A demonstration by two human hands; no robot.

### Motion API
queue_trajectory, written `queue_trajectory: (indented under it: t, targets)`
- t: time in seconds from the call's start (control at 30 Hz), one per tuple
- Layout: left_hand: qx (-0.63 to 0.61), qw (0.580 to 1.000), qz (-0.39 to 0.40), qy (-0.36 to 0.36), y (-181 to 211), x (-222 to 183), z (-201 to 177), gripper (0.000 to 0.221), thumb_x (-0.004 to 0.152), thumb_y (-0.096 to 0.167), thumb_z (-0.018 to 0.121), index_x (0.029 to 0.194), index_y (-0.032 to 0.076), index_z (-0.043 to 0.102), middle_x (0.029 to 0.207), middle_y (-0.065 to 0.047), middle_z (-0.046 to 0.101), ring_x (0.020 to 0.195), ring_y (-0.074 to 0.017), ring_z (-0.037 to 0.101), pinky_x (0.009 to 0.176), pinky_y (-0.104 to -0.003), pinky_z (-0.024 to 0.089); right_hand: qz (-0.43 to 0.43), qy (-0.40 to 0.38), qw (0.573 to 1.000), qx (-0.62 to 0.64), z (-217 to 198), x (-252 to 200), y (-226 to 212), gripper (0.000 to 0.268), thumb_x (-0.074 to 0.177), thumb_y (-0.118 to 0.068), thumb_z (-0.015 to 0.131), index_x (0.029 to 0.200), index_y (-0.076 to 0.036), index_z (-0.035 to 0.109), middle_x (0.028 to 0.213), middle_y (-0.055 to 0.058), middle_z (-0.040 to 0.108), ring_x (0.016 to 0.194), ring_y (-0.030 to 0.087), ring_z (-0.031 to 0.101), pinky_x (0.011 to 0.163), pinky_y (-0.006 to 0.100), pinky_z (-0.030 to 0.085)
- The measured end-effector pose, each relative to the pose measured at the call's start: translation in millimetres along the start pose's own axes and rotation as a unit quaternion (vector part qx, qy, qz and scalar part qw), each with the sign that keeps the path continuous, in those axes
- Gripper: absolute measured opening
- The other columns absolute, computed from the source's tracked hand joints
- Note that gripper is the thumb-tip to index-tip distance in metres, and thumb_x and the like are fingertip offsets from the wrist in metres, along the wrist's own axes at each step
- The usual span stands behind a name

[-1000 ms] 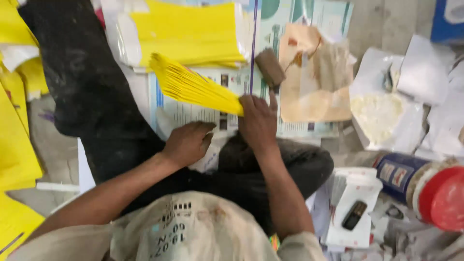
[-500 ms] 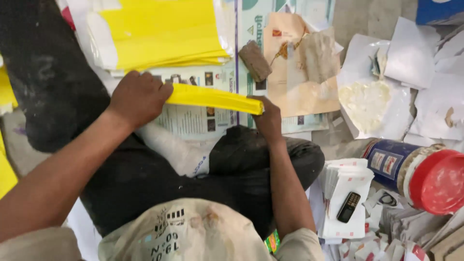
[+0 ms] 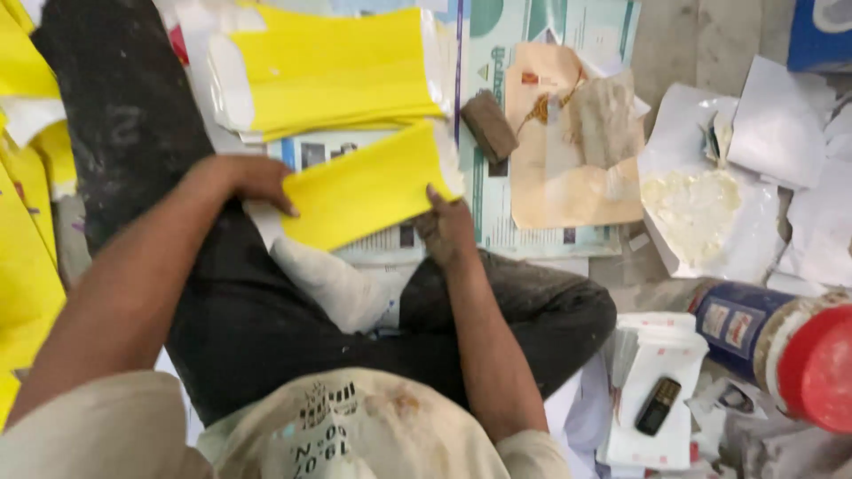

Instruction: Applying adhesive to yellow envelopes using a sponge and organizing them into stacks while sitting on the floor.

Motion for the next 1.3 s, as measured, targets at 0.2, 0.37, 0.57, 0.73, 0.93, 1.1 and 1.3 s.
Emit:
queue_trajectory:
  t: [0.2, 0.37, 0.57, 0.73, 0.93, 1.1, 1.3]
  targets:
    - [0.22, 0.936, -0.088, 0.262, 140.1, -89.0, -19.4, 0.048, 0.098, 0.026, 0.06, 0.145, 0.016, 0.062, 0.13, -0.016, 0.071, 0.116, -0.033, 0.069, 0.092, -0.051, 0.052, -0.195, 0.085, 0.883, -0.419, -20.7, -11.9, 51.8, 0.034, 0.106, -0.012, 0.067, 0.139, -0.003, 0.065, 0.103, 0.01, 0.073, 0.091, 0.017, 0.06, 0.08, 0.031, 0.05]
    - [0.358, 0.83, 0.166, 0.395, 189.6, -9.3, -44.8, 0.065, 0.093, 0.033, 0.057, 0.156, 0.023, 0.043, 0.16, -0.007, 0.042, 0.146, -0.0307, 0.036, 0.109, -0.056, 0.036, -0.305, 0.058, 0.78, -0.543, -6.5, 3.1, 31.2, 0.04, 0.102, -0.013, 0.069, 0.141, -0.005, 0.064, 0.11, 0.012, 0.074, 0.098, 0.014, 0.064, 0.085, 0.031, 0.052]
    - [0.324, 0.875, 0.168, 0.32, 190.5, 28.5, -30.2, 0.093, 0.084, 0.071, 0.059, 0.156, 0.014, 0.041, 0.163, -0.004, 0.036, 0.156, -0.0295, 0.015, 0.12, -0.066, 0.014, -0.032, -0.016, 0.887, -0.461, -53.7, 47.6, -37.8, 0.041, 0.093, -0.018, 0.074, 0.13, -0.004, 0.065, 0.104, 0.004, 0.075, 0.088, 0.008, 0.068, 0.078, 0.028, 0.057]
    - [0.278, 0.838, 0.186, 0.431, 185.3, 32.3, -12.5, 0.089, 0.084, 0.07, 0.059, 0.152, 0.015, 0.048, 0.161, -0.001, 0.042, 0.155, -0.0293, 0.019, 0.119, -0.068, 0.016, 0.053, -0.049, 0.8, -0.596, -31.9, 74.1, -65.0, 0.035, 0.1, -0.03, 0.076, 0.103, 0.005, 0.074, 0.082, 0.013, 0.069, 0.069, 0.013, 0.058, 0.064, 0.033, 0.049]
    - [0.356, 0.775, 0.208, 0.478, 188.8, 30.0, 0.1, 0.075, 0.088, 0.063, 0.063, 0.146, 0.015, 0.06, 0.155, 0.0, 0.052, 0.153, -0.0184, 0.03, 0.112, -0.055, 0.029, -0.143, -0.097, 0.589, -0.79, -43.9, 52.3, -32.2, 0.032, 0.091, -0.033, 0.081, 0.092, -0.001, 0.075, 0.08, 0.016, 0.072, 0.066, 0.025, 0.066, 0.064, 0.038, 0.05]
    - [0.32, 0.78, 0.299, 0.447, 199.5, 42.5, 24.2, 0.052, 0.093, 0.034, 0.06, 0.139, 0.01, 0.061, 0.147, -0.006, 0.058, 0.144, -0.0222, 0.044, 0.104, -0.05, 0.041, -0.075, -0.006, 0.749, -0.658, -45.5, 28.5, -63.5, 0.03, 0.092, -0.027, 0.073, 0.108, -0.002, 0.073, 0.084, 0.009, 0.076, 0.071, 0.015, 0.072, 0.065, 0.031, 0.056]
    - [0.249, 0.798, 0.28, 0.472, 216.1, 31.8, 53.5, 0.045, 0.1, 0.024, 0.053, 0.136, 0.002, 0.066, 0.15, -0.012, 0.057, 0.142, -0.0221, 0.048, 0.098, -0.041, 0.043, -0.23, 0.039, 0.796, -0.558, -43.0, 54.9, -84.0, 0.037, 0.114, -0.027, 0.058, 0.089, -0.002, 0.067, 0.072, 0.006, 0.062, 0.065, 0.011, 0.057, 0.059, 0.026, 0.044]
Point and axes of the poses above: each hand's wrist, its own x-axis towards the middle knuckle, its own z-axis out of the palm, y = z × x, the point moved 1 cm from there along x, towards the middle knuckle
